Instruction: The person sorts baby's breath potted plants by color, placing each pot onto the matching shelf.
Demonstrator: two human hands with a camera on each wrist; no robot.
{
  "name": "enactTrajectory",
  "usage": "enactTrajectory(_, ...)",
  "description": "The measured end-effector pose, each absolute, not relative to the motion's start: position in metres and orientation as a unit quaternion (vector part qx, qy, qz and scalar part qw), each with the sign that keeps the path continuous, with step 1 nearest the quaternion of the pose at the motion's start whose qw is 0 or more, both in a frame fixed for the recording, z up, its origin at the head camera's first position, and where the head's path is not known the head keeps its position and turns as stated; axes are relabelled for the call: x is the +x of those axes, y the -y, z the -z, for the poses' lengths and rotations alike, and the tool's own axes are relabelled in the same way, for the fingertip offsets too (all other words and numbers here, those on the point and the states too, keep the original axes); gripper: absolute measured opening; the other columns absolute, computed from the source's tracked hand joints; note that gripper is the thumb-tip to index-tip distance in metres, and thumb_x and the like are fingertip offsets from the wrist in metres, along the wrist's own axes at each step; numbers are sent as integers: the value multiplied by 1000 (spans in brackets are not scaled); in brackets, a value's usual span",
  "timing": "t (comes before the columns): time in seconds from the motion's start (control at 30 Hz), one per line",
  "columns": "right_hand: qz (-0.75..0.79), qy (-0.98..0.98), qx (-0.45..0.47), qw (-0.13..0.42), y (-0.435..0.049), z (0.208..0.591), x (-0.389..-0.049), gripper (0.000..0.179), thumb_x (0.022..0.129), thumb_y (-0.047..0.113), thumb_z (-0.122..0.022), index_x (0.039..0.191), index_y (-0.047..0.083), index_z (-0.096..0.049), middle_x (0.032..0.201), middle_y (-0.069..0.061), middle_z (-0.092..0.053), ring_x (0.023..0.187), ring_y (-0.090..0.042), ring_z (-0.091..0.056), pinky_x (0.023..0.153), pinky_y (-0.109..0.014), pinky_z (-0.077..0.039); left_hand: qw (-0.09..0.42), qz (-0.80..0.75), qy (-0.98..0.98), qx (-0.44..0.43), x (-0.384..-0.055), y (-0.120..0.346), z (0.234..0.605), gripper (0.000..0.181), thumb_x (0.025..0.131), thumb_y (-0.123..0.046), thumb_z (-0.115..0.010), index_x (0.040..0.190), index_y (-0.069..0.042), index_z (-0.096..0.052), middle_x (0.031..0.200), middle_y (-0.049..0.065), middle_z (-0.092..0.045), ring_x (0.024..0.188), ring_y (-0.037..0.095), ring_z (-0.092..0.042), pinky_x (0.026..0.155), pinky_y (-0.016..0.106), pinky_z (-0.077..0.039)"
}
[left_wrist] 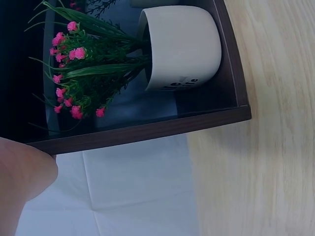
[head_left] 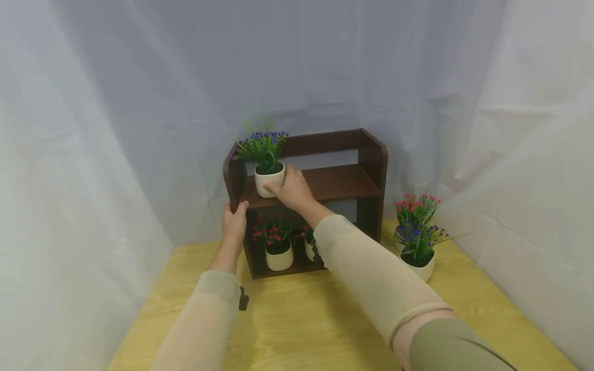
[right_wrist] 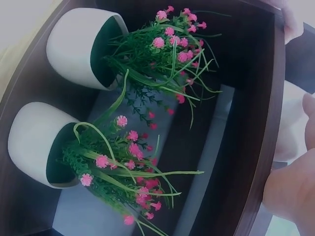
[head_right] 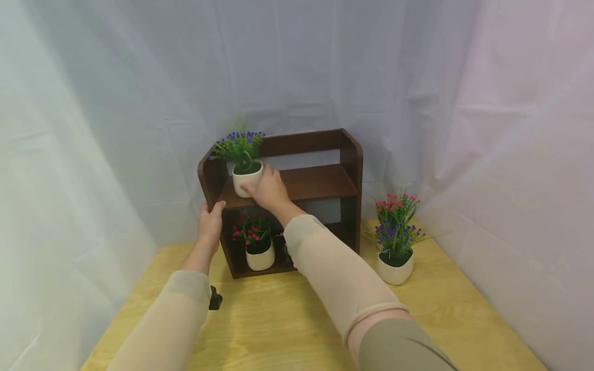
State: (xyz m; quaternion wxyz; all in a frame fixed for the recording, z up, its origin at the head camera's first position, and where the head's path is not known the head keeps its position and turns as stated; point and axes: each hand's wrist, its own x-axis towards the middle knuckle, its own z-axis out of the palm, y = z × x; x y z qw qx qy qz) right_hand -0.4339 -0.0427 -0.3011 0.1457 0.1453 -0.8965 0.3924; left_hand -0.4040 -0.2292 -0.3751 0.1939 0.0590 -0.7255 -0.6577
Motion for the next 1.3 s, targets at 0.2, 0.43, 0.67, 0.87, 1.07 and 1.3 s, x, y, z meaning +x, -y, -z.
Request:
enactTrajectory(0.2, -421, 879, 148, 166, 37, 308, -422, 98, 101, 51, -74, 170, 2, -26, 168, -26, -40, 151, -41, -51, 123, -53, -50, 206, 652, 726, 75, -406, 229, 371, 57, 105, -34, -59, 151, -3, -46, 151, 23, -55, 140, 36, -50, 128, 49, -36)
enactTrajectory(0.43, -473, 848, 162, 175, 27, 318, -404, 92, 102, 45, -75, 171, 7, -28, 170, -19, -40, 155, -39, -47, 128, -54, -44, 195, 658, 725, 62, -403, 232, 368, 66, 110, -42, -60, 161, -4, -40, 163, 23, -49, 155, 37, -44, 135, 49, -31)
enactTrajectory(0.67, -510, 817, 175, 206, 6, 331, -388, 82, 102, 38, -77, 169, 15, -36, 170, -11, -41, 159, -35, -43, 130, -57, -40, 175, 663, 726, 49, -401, 234, 368, 67, 111, -38, -58, 166, -6, -37, 171, 20, -42, 163, 36, -35, 138, 48, -26)
enactTrajectory(0.87, -547, 791, 170, 217, -18, 341, -369, 76, 104, 38, -75, 167, 17, -38, 169, -8, -41, 157, -35, -44, 129, -55, -42, 160, 665, 728, 41, -405, 235, 370, 74, 111, -43, -56, 170, -9, -28, 176, 17, -35, 167, 33, -28, 140, 47, -21)
enactTrajectory(1.07, -567, 765, 175, 249, -43, 348, -356, 71, 104, 32, -75, 163, 12, -42, 166, -13, -41, 158, -33, -40, 132, -54, -38, 152, 664, 731, 46, -404, 235, 371, 85, 111, -47, -55, 175, -10, -13, 181, 16, -22, 170, 33, -19, 141, 47, -16)
enactTrajectory(1.3, -574, 751, 151, 290, -71, 358, -342, 64, 103, 24, -76, 159, 9, -47, 161, -16, -42, 152, -37, -43, 130, -57, -39, 156, 668, 727, 34, -401, 234, 371, 75, 113, -42, -54, 172, -8, -24, 178, 18, -31, 168, 34, -25, 140, 48, -19)
